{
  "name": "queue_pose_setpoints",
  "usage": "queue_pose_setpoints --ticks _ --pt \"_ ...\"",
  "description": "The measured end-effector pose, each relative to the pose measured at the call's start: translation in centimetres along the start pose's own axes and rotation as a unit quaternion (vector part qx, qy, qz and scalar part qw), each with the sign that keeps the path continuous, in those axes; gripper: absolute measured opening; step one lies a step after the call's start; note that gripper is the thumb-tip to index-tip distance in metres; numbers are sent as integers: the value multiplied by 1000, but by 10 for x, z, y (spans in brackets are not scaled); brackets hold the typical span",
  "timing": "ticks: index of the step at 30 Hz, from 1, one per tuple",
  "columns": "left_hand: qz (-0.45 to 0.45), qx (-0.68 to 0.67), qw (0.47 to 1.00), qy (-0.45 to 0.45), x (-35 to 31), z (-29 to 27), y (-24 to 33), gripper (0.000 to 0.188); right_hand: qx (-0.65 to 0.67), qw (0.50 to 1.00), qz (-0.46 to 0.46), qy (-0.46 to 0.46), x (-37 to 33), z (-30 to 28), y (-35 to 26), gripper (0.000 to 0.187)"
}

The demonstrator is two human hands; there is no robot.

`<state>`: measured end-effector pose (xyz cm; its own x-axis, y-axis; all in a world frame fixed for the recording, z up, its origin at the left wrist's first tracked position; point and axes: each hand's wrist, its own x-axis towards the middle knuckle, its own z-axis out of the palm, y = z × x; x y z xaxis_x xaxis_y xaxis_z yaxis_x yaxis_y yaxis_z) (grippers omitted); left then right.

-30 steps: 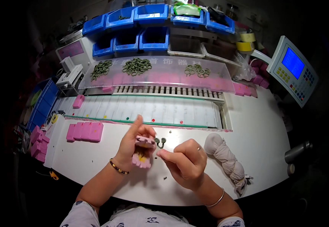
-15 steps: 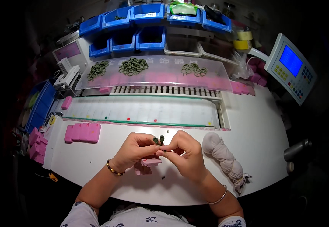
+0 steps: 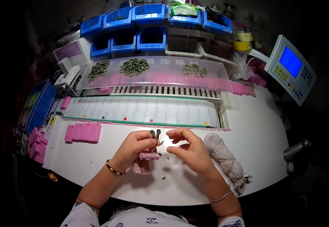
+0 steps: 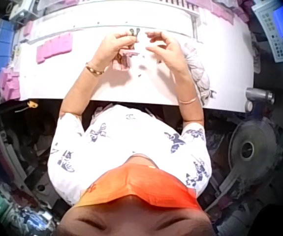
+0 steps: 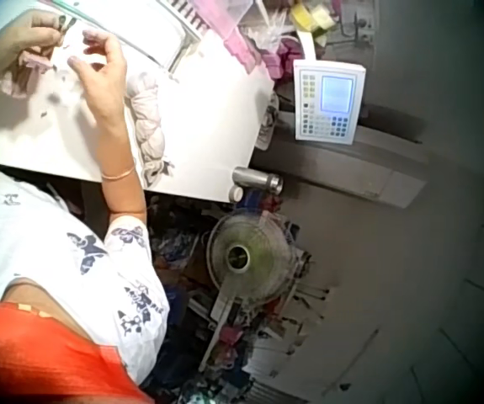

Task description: The person places small green ring-shaped pieces and gold decorative elements into the cavities of a pink silicone mold by hand, then uses a white cloth to press the sections of the mold together.

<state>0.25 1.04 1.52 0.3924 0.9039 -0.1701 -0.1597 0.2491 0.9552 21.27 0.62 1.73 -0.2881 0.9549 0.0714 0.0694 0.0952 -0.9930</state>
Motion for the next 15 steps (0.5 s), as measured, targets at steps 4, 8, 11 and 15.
queue_pose_setpoints --ticks 4,8,11,15 --pt "-50 -28 998 -18 -1 1 2 17 41 999 17 -15 3 -3 3 26" --pt "-49 -27 998 -34 -2 4 2 15 90 995 32 -30 2 -2 1 24" --pt "-34 10 999 -41 0 7 -2 13 96 995 27 -30 1 -1 4 24" --pt "-33 38 998 -35 1 8 -8 12 101 994 22 -38 0 -1 7 21"
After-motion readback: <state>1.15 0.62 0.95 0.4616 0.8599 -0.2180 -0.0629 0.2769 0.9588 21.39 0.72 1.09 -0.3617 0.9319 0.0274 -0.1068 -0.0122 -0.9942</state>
